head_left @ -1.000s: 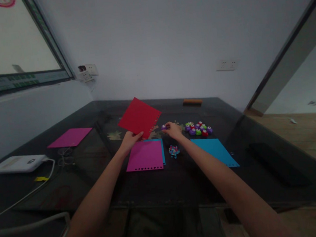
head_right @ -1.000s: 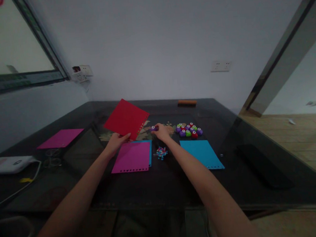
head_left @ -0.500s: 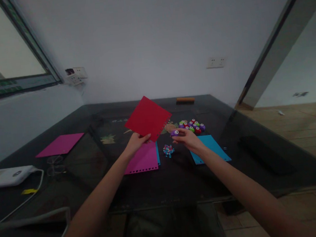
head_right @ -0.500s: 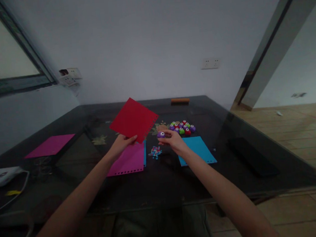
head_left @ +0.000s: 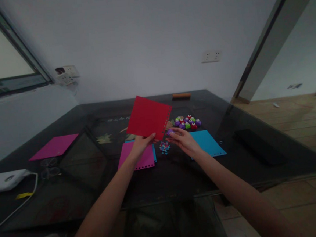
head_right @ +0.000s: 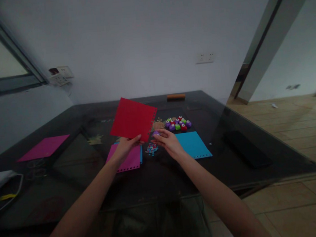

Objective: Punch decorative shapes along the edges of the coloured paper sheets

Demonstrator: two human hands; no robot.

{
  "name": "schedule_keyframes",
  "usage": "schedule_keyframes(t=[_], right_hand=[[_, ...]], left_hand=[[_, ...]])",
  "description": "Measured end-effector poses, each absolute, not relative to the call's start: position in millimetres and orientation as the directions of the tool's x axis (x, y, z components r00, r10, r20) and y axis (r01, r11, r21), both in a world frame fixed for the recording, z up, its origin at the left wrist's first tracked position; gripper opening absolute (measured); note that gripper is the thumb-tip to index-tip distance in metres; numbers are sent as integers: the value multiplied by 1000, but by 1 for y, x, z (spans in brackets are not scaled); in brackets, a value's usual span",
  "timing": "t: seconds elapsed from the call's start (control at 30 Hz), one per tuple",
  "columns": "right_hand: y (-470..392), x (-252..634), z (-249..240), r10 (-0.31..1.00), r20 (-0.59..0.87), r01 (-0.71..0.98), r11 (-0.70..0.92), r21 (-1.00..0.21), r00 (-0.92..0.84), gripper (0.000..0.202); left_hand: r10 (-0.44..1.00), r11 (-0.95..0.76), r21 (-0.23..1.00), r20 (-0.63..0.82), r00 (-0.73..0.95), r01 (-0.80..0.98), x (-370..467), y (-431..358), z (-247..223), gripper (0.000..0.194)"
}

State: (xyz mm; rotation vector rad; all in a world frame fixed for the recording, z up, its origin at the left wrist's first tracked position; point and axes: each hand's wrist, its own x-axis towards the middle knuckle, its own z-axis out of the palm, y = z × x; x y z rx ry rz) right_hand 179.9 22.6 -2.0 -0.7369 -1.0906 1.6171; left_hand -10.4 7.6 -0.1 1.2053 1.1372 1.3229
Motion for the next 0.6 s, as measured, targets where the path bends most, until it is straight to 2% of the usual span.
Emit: schedule_keyframes(t=[0.17, 0.33, 0.6], right_hand=[[20, 178, -2, 955, 31, -392, -92, -915, -297, 39], [19, 178, -2, 961, 4, -381, -106, -918, -276, 37], [19, 181, -2, 969, -21, -325, -104, -940, -248, 31]], left_hand=[[993, -98, 987, 88, -80, -125, -16, 7, 3, 41], [989, -126, 986, 117, -90, -105, -8, 5, 1, 32], [995, -89, 994, 86, -59, -60, 4, 0, -1, 20]])
